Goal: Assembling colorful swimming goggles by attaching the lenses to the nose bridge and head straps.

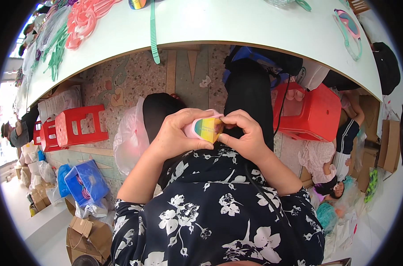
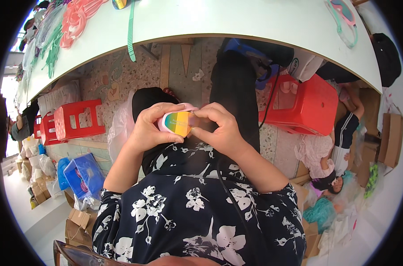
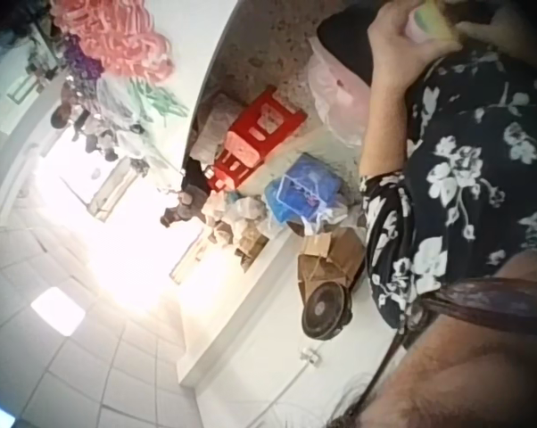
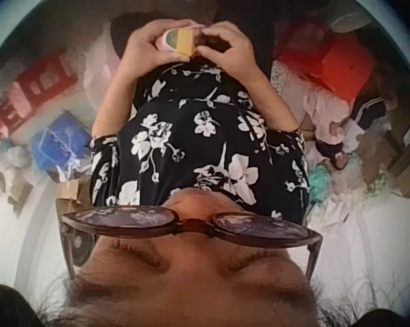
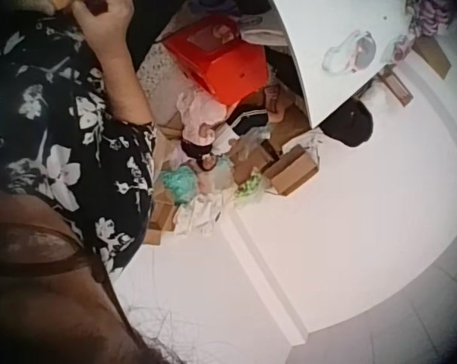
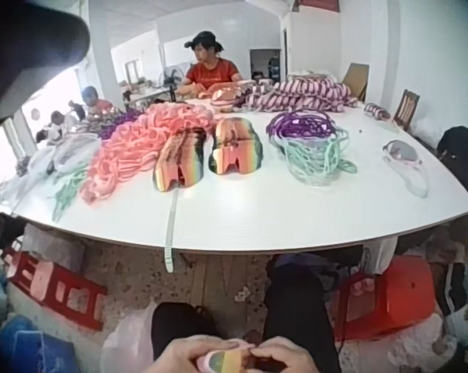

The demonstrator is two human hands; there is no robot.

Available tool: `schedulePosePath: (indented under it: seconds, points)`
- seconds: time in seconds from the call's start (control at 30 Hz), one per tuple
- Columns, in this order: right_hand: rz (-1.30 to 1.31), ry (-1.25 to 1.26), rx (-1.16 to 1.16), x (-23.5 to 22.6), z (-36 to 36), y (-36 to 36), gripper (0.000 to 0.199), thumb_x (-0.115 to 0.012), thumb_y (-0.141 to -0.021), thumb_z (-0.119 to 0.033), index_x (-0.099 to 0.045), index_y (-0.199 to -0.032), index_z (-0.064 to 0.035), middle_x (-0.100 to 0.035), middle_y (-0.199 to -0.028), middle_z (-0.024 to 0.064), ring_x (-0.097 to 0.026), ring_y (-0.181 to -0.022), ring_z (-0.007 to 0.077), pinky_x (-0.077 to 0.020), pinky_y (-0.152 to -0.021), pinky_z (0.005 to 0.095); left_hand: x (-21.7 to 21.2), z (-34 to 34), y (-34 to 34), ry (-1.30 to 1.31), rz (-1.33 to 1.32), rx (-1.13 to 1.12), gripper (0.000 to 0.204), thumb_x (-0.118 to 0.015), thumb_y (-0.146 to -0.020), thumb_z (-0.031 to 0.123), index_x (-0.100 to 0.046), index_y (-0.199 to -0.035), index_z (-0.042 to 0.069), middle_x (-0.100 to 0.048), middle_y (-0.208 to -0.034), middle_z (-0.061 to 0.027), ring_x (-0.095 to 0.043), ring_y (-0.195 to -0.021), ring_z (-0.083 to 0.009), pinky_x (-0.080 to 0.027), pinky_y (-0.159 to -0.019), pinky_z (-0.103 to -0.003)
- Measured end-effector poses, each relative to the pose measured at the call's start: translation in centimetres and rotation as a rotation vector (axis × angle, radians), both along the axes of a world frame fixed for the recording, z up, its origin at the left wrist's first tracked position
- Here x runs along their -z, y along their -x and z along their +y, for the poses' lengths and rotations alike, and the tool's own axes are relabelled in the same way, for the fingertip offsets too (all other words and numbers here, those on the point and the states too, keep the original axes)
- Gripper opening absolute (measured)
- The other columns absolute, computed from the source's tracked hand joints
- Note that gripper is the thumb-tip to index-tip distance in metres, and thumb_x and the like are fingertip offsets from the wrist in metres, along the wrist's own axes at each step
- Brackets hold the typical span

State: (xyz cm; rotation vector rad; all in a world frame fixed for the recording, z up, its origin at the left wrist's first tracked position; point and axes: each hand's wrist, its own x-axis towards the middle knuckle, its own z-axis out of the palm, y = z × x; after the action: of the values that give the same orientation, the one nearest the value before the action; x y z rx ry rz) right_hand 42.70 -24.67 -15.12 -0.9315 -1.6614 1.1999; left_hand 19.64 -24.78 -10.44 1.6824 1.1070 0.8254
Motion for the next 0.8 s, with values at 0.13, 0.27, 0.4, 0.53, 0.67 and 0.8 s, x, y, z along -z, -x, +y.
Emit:
schedulePosePath:
  seconds: [0.13,0.27,0.4,0.53,0.67,0.8]
  points:
    - [-0.002,-0.005,-0.045,-0.1,0.0,-0.3,0.039,-0.082,-0.075,-0.002,-0.068,-0.112,-0.0011,-0.063,-0.104,0.0088,-0.06,-0.09,0.0159,-0.0507,-0.082,0.0284,-0.6,-0.1,0.1,0.035,0.042,0.004,0.065,-0.093,-0.062,0.023,-0.07,-0.12,0.007,-0.072,-0.115,-0.0103,-0.068,-0.102,-0.0241,-0.053,-0.091,-0.035]
    - [0.008,-0.004,-0.049,0.0,0.0,-0.2,0.038,-0.082,-0.076,-0.002,-0.068,-0.112,-0.0007,-0.063,-0.104,0.0088,-0.06,-0.089,0.0158,-0.0506,-0.081,0.0285,-0.8,0.0,0.1,-0.016,0.099,0.026,0.064,-0.094,-0.061,0.024,-0.07,-0.119,0.007,-0.072,-0.114,-0.0106,-0.068,-0.101,-0.0255,-0.053,-0.09,-0.036]
    - [-0.021,-0.012,-0.037,0.1,0.0,-0.1,0.039,-0.082,-0.075,-0.003,-0.068,-0.112,-0.0008,-0.063,-0.104,0.0089,-0.061,-0.09,0.016,-0.0508,-0.082,0.0282,-0.7,0.4,-0.3,-0.064,0.071,0.033,0.064,-0.094,-0.06,0.024,-0.07,-0.117,0.007,-0.071,-0.113,-0.0106,-0.068,-0.101,-0.0272,-0.053,-0.09,-0.037]
    - [-0.016,-0.007,-0.012,-0.2,0.1,0.0,0.039,-0.086,-0.071,-0.009,-0.069,-0.106,-0.0032,-0.065,-0.1,0.0092,-0.063,-0.089,0.0189,-0.0517,-0.079,0.0297,-0.6,0.3,-0.2,-0.064,0.089,0.04,0.064,-0.094,-0.059,0.025,-0.071,-0.116,0.007,-0.071,-0.112,-0.0105,-0.067,-0.102,-0.0272,-0.053,-0.091,-0.037]
    - [-0.053,-0.041,-0.008,-1.3,1.0,-1.6,0.041,-0.086,-0.074,-0.013,-0.067,-0.108,-0.0022,-0.065,-0.104,0.0098,-0.064,-0.09,0.0196,-0.0513,-0.082,0.0299,0.7,-0.6,0.6,-0.036,-0.057,-0.03,0.066,-0.095,-0.058,0.026,-0.071,-0.116,0.006,-0.072,-0.109,-0.0096,-0.067,-0.102,-0.0237,-0.051,-0.091,-0.036]
    - [0.147,0.035,-0.094,-0.1,1.6,-1.2,0.038,-0.08,-0.083,-0.015,-0.065,-0.116,-0.0025,-0.065,-0.108,0.0086,-0.064,-0.094,0.0186,-0.0504,-0.087,0.0296,1.0,-1.0,0.9,0.018,-0.269,-0.018,0.069,-0.097,-0.057,0.029,-0.071,-0.115,0.004,-0.072,-0.107,-0.008,-0.065,-0.101,-0.0203,-0.05,-0.09,-0.034]
